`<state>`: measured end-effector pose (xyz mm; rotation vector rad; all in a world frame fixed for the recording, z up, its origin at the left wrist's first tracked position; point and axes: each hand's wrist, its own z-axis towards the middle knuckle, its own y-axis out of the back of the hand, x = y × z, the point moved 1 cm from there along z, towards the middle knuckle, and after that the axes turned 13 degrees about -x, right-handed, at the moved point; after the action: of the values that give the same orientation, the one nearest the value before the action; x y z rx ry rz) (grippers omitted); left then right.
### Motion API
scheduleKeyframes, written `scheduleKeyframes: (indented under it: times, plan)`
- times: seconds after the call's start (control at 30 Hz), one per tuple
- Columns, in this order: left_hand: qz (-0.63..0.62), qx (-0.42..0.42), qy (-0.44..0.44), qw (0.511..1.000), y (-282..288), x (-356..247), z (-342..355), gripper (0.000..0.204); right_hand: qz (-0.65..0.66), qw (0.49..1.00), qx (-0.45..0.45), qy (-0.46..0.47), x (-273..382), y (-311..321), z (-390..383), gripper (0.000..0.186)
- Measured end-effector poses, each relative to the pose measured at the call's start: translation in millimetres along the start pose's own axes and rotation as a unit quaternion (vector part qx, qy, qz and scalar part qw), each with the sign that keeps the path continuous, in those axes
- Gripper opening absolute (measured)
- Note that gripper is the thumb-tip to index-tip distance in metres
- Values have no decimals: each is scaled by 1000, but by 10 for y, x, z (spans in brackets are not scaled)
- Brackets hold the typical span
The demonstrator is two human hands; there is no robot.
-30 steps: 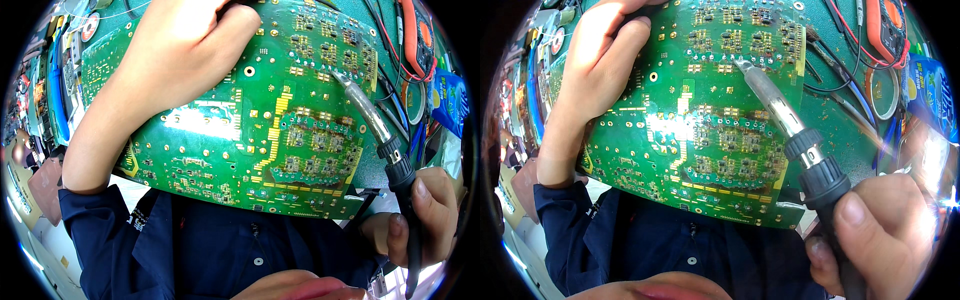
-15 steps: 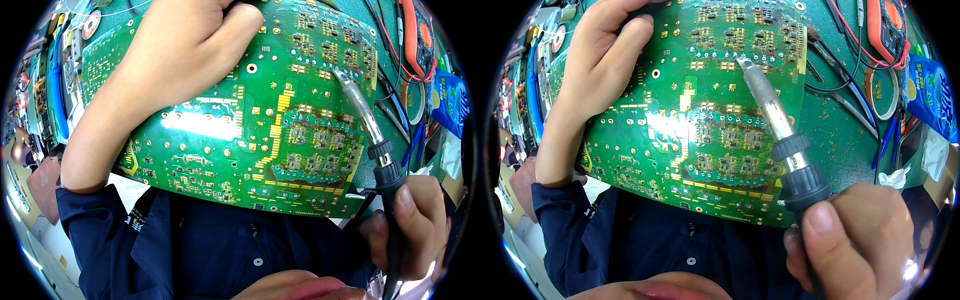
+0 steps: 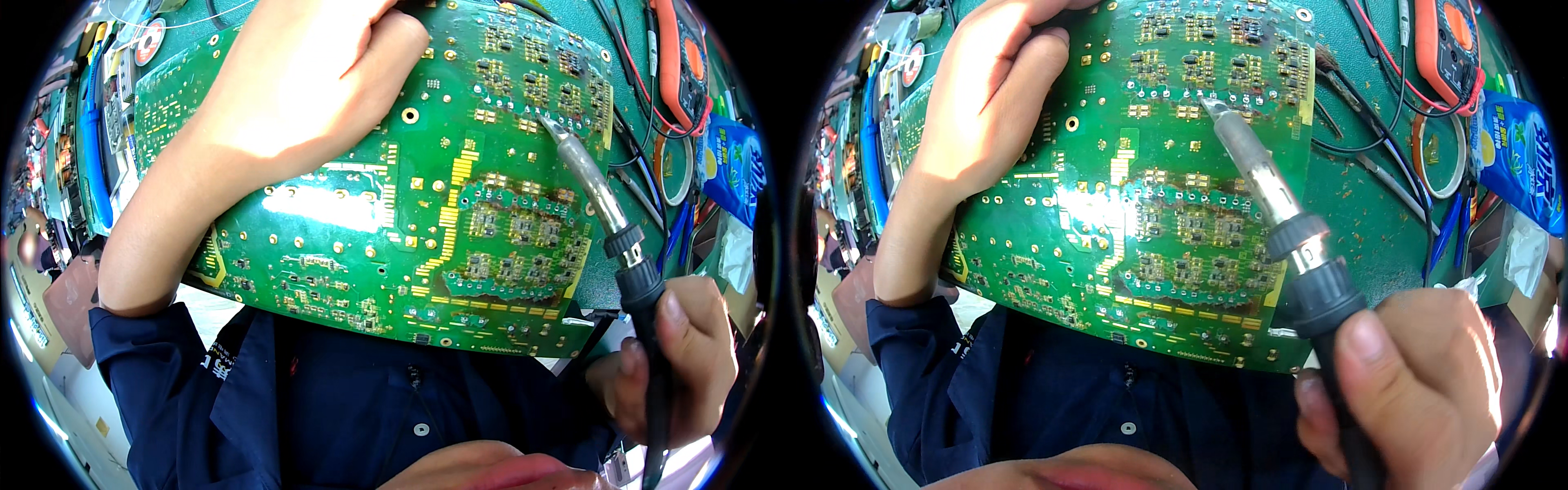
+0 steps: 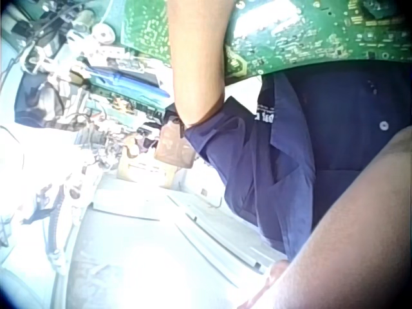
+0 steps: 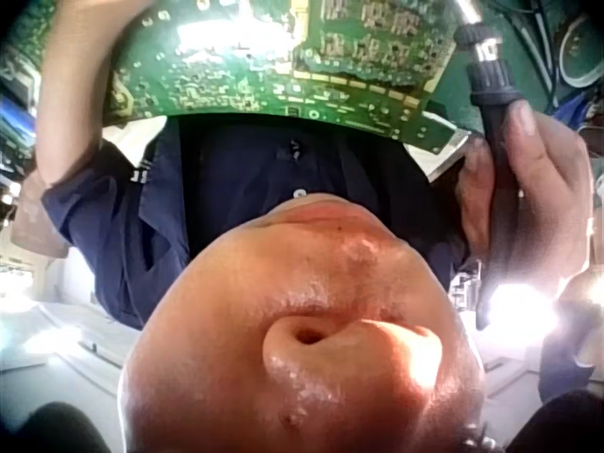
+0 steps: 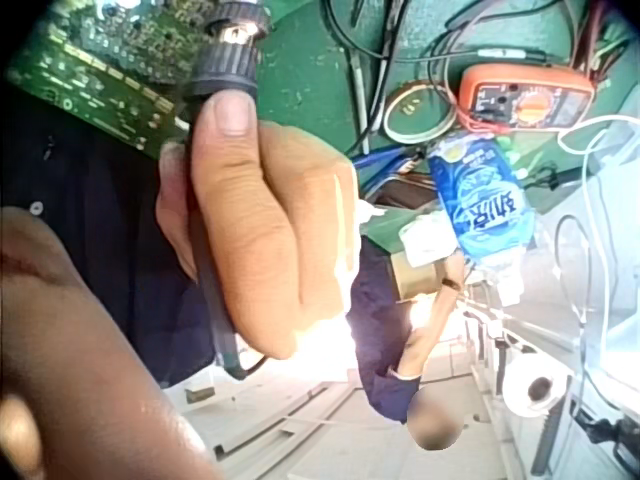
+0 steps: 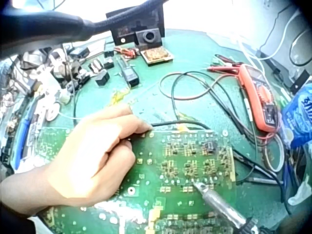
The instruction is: The person uses a soldering iron and a desoldering pump on a green printed circuit board.
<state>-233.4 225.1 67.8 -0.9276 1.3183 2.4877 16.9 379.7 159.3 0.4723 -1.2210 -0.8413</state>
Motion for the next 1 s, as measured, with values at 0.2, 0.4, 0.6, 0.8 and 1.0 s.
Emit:
scheduleKeyframes:
  times: [0.2,0.4,0.6,0.8,1.0]
  plan:
    - [-38,20,-35,999,56,-50,75,24,15,999,-33,6,-64,35,-10,40]
    - [12,6,-18,1000,38,-226,88,25,39,998,-22,-33,-165,131,-66,37]
    - [-43,12,-22,999,80,-170,87,25,43,997,-50,-26,-289,150,-110,36]
    - [-72,21,54,996,48,-79,93,25,46,995,-80,-26,-342,151,-176,39]
    - [-83,12,29,996,53,-84,103,24,11,1000,10,13,-290,239,-167,41]
